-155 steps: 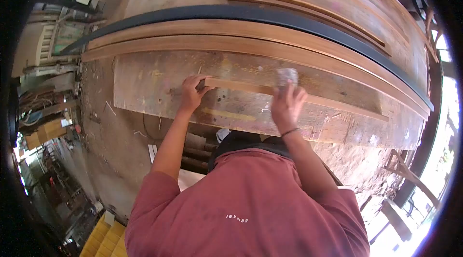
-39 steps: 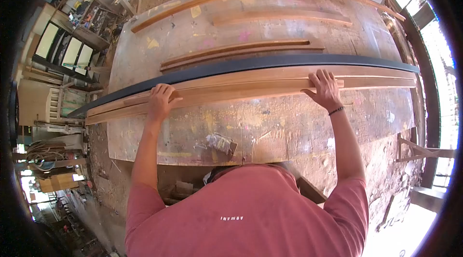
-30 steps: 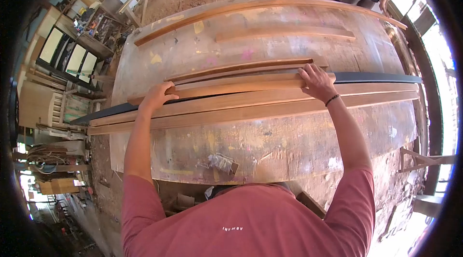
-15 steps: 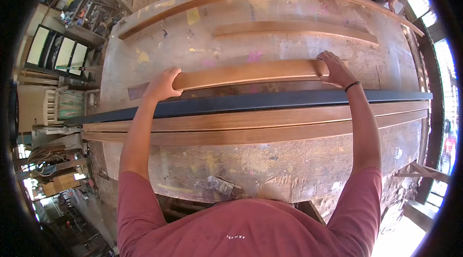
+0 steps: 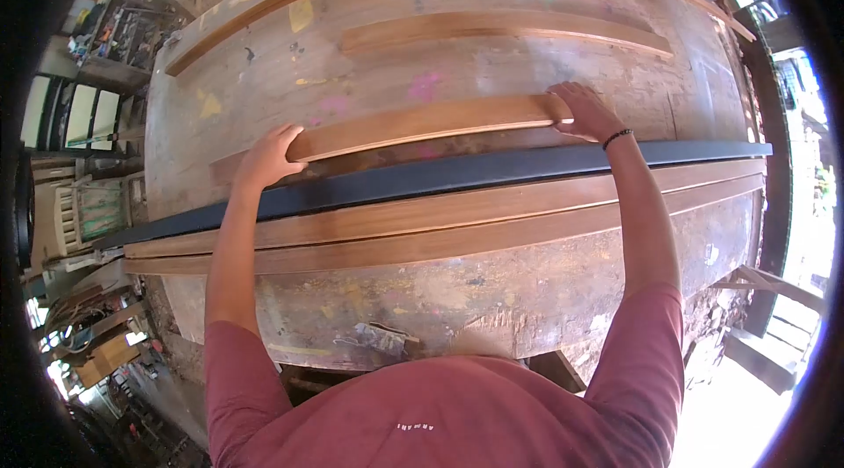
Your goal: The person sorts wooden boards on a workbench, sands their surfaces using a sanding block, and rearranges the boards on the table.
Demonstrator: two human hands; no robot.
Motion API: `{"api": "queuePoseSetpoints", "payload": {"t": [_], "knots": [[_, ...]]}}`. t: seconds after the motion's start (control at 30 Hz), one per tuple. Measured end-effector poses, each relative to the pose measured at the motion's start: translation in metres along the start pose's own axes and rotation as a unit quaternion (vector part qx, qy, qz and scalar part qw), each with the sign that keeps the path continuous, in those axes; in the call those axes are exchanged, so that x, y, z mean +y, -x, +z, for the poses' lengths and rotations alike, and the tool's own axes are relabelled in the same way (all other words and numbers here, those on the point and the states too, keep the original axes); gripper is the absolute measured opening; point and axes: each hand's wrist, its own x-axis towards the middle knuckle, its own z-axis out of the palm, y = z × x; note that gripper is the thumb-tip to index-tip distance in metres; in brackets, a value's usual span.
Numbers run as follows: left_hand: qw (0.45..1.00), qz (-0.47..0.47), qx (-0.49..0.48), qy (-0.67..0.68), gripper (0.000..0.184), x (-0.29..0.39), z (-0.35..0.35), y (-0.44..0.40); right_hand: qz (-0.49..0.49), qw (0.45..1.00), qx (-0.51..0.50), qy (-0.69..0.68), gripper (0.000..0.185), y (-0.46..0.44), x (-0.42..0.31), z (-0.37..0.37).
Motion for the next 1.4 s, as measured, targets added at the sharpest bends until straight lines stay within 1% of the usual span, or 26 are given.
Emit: {"api": "queuePoseSetpoints", "payload": {"t": [0.07,0.1,0.17,0.2,0.27,0.3,0.37,0.4,0.47,0.53,0.6,0.63,0.67,0.73,0.8,0.83,0.87,0.9,0.97,1.0,1.07,1.2,1.27,1.4], "knots": [[0.998,-0.007,-0.064,0.016,0.071,0.01,-0.014,-0.005,0.026,0.999,-0.031,0.012,0.073,-0.006,-0.008,-0.003],[0.998,-0.018,-0.061,0.011,0.071,0.01,-0.015,-0.005,0.015,0.999,-0.028,0.01,0.073,-0.008,-0.007,-0.001],[0.999,0.011,-0.047,0.01,0.071,0.003,-0.005,-0.004,0.012,0.999,-0.006,0.034,0.075,-0.008,0.0,0.009],[0.999,0.001,-0.045,0.005,0.071,-0.004,0.001,-0.005,0.001,1.0,-0.002,0.03,0.075,-0.01,-0.003,0.009],[0.998,0.056,-0.02,0.019,0.073,-0.016,0.016,-0.007,0.047,0.998,-0.032,0.017,0.077,-0.009,-0.006,0.003],[0.999,0.047,-0.015,0.017,0.073,-0.016,0.02,-0.006,0.037,0.999,-0.029,0.018,0.077,-0.007,-0.008,0.003],[0.999,0.04,-0.016,0.022,0.072,-0.014,0.025,-0.005,0.055,0.998,-0.025,0.014,0.08,-0.005,-0.007,0.006],[0.999,0.03,-0.01,0.023,0.072,-0.014,0.026,-0.005,0.044,0.999,-0.024,0.018,0.08,-0.006,-0.003,0.007],[0.998,0.051,0.011,0.025,0.067,-0.014,0.03,-0.002,0.027,0.999,-0.003,0.02,0.081,-0.006,0.005,0.013],[0.998,0.035,0.03,0.039,0.068,-0.007,0.03,0.003,0.022,1.0,0.0,0.012,0.081,-0.007,0.006,0.017],[0.997,0.025,0.056,0.05,0.07,-0.013,0.026,0.006,0.051,0.998,-0.023,0.006,0.082,-0.008,0.008,0.016],[0.985,-0.043,0.151,0.065,0.071,-0.024,0.032,0.01,0.054,0.998,-0.023,0.001,0.082,-0.008,0.006,0.015],[0.96,-0.108,0.244,0.079,0.073,-0.035,0.037,0.013,0.052,0.998,-0.021,0.003,0.082,-0.007,0.006,0.013],[0.894,-0.284,0.341,0.068,0.075,-0.07,0.04,0.034,0.011,0.998,0.01,0.059,0.081,-0.002,-0.003,0.006],[0.843,-0.418,0.334,-0.047,0.073,-0.138,0.07,0.056,0.036,0.998,0.013,0.059,0.081,0.005,0.003,0.007],[0.855,-0.434,0.279,0.061,0.073,-0.154,0.064,0.068,0.058,0.996,0.018,0.06,0.08,0.009,0.007,0.007],[0.853,-0.442,0.22,0.167,0.073,-0.163,0.059,0.079,0.064,0.996,0.018,0.061,0.08,0.012,0.009,0.006],[0.855,-0.437,0.221,0.169,0.073,-0.169,0.053,0.083,0.079,0.995,0.004,0.059,0.08,0.012,0.013,0.004],[0.846,-0.432,0.154,0.271,0.07,-0.173,0.043,0.088,0.097,0.994,-0.01,0.057,0.081,0.01,0.014,-0.002],[0.847,-0.43,0.154,0.272,0.07,-0.168,0.04,0.087,0.101,0.991,-0.029,0.081,0.081,0.007,0.011,-0.006],[0.813,-0.447,0.184,0.325,0.066,-0.156,0.034,0.085,0.103,0.988,-0.048,0.106,0.081,0.004,0.012,-0.01],[0.805,-0.436,0.184,0.357,0.062,-0.156,0.041,0.078,0.116,0.986,-0.051,0.105,0.082,0.011,0.027,-0.015],[0.82,-0.425,0.173,0.341,0.062,-0.149,0.041,0.076,0.13,0.984,-0.058,0.103,0.081,0.017,0.031,-0.017],[0.821,-0.416,0.167,0.353,0.067,-0.15,0.039,0.078,0.118,0.986,-0.048,0.105,0.081,0.018,0.03,-0.019]]}}
